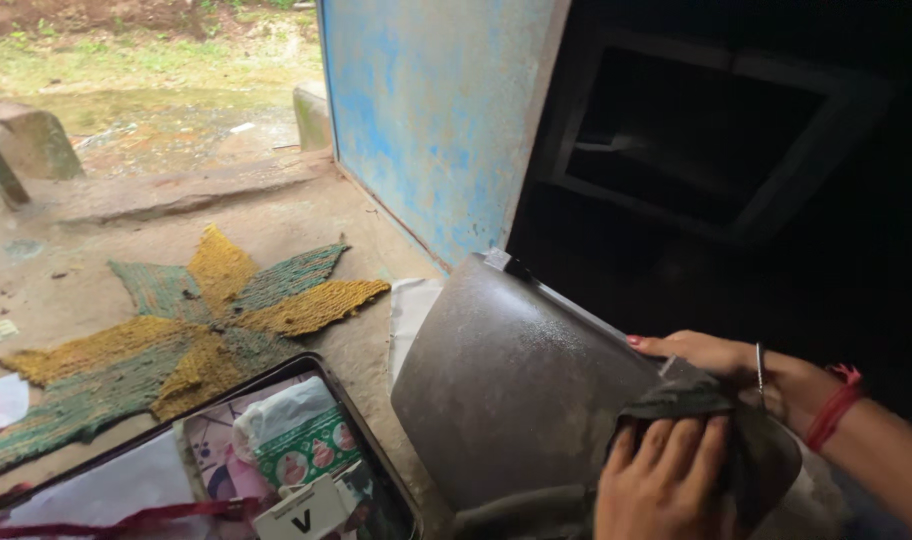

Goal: The person cleans a suitcase by hand using a dark cloth, wiping both the inner base and the outer shell.

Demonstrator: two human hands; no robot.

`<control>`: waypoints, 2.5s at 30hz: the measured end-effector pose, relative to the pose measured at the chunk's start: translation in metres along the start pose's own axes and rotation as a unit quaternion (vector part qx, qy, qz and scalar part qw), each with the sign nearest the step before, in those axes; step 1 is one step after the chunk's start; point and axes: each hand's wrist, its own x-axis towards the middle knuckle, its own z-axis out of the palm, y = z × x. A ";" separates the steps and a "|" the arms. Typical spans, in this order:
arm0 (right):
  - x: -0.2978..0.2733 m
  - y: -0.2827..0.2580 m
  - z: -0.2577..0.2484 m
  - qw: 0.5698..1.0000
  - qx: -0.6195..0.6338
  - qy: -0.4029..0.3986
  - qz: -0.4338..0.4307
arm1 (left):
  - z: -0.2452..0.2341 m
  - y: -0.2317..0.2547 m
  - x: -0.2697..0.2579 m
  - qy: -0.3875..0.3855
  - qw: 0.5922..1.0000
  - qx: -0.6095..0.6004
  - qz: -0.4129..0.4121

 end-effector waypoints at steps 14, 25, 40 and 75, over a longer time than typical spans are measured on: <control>0.074 -0.020 -0.032 0.985 -0.158 0.047 -0.046 | -0.007 -0.089 -0.016 -0.086 0.975 0.073 -0.193; 0.016 -0.140 0.029 0.967 -0.218 0.126 -0.041 | -0.040 -0.008 0.038 -0.010 0.993 0.102 -0.064; -0.096 -0.080 0.136 0.711 -0.153 0.460 -0.509 | -0.069 -0.054 0.038 0.025 0.998 0.027 -0.044; -0.095 -0.170 0.201 0.604 -0.217 0.619 -0.452 | -0.076 -0.106 0.005 0.026 0.977 0.052 -0.206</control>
